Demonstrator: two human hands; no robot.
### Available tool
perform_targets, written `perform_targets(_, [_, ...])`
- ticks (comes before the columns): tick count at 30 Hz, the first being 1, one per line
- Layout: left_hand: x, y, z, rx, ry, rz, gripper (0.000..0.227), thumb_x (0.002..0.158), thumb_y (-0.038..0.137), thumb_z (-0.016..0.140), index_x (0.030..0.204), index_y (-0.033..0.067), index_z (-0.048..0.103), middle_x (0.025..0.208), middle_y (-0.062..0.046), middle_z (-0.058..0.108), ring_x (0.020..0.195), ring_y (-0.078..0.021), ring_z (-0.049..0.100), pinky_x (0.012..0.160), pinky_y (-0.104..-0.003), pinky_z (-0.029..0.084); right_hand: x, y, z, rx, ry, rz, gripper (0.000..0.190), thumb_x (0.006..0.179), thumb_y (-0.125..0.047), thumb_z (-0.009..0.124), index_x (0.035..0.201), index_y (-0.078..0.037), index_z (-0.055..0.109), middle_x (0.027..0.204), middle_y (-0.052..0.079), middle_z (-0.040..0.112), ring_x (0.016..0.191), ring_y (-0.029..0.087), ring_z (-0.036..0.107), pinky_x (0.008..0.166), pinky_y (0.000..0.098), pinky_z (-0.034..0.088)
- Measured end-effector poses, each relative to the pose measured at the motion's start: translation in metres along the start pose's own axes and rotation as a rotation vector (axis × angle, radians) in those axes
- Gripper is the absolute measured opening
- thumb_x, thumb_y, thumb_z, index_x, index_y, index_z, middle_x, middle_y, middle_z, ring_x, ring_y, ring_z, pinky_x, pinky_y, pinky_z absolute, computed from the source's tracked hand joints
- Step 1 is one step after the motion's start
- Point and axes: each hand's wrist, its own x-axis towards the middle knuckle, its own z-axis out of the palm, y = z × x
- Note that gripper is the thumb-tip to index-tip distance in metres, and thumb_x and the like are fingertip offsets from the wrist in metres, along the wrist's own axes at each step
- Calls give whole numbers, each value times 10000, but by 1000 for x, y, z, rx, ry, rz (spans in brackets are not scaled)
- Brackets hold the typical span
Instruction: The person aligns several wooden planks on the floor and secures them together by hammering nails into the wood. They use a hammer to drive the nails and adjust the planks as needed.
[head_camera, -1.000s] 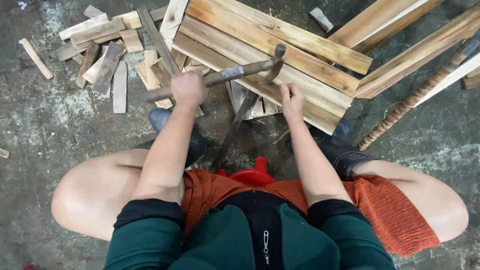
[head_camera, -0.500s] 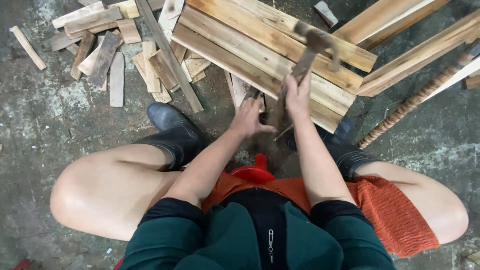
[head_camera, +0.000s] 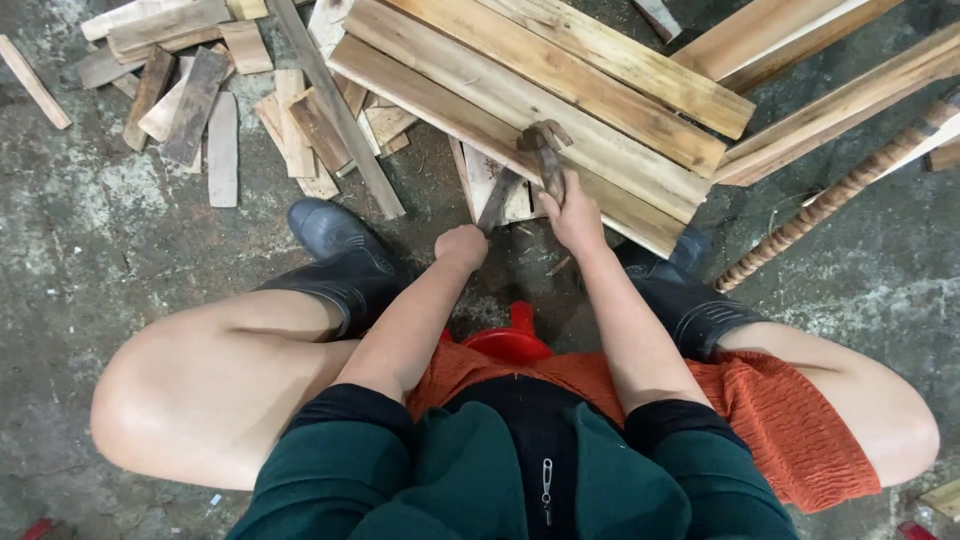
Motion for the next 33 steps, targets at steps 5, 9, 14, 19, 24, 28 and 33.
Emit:
perform_targets(5, [36, -12, 35, -141, -13, -46, 363, 976, 228, 461, 947, 9, 749, 799, -194, 752, 756, -352, 764, 649, -498, 583, 0, 11, 9, 142, 37, 41, 542, 1027, -452, 606, 1465, -198, 412, 1226, 356, 654, 1164, 538, 615, 1027, 632, 473])
perform_targets(9, [-19, 4, -21, -144, -81, -44, 372, 1009, 196, 441, 987, -5, 753, 827, -185, 746, 764, -312, 747, 686, -439, 576, 7, 16, 4, 161, 65, 105, 601, 1014, -475, 641, 1433, -116, 405, 1274, 365, 629, 1182, 533, 614, 1015, 635, 482])
perform_targets(14, [-34, 10, -46, -224, -218, -86, 428, 1024, 332, 544, 1164, -20, 742, 1051, -208, 761, 964, -357, 752, 823, -479, 582, -12, -48, -61, 331, 433, -209, 432, 1049, -308, 675, 1280, 35, 551, 1118, 407, 641, 1073, 612, 592, 911, 648, 494])
perform_targets(19, [-47, 17, -53, -184, -190, -68, 319, 995, 251, 606, 1096, -8, 762, 1002, -195, 765, 887, -336, 760, 784, -474, 583, -8, -15, -63, 335, 666, -405, 329, 1045, -338, 642, 1213, -66, 568, 908, 255, 652, 865, 458, 664, 727, 511, 519])
perform_targets(24, [-44, 12, -40, -160, -136, -57, 282, 994, 202, 586, 1086, 14, 774, 1020, -187, 773, 946, -326, 759, 830, -464, 585, -8, -9, -2, 23, 278, -82, 397, 1052, -356, 539, 1108, 35, 566, 969, 395, 653, 957, 598, 634, 829, 676, 488])
perform_targets(28, [-47, 15, -52, -192, -127, -83, 320, 995, 205, 562, 1131, -12, 754, 1066, -216, 763, 1011, -359, 747, 847, -502, 584, 23, 20, 11, -81, 109, 14, 551, 1011, -513, 607, 1217, -7, 536, 1040, 355, 686, 1011, 558, 667, 850, 647, 525])
perform_targets(33, [-44, 16, -53, -242, -216, -170, 354, 997, 278, 621, 1187, 3, 738, 1083, -177, 757, 1020, -327, 748, 874, -480, 573, 2, -11, -44, 7, 363, -97, 557, 1026, -465, 654, 1279, 22, 560, 1044, 391, 671, 990, 607, 634, 834, 684, 507])
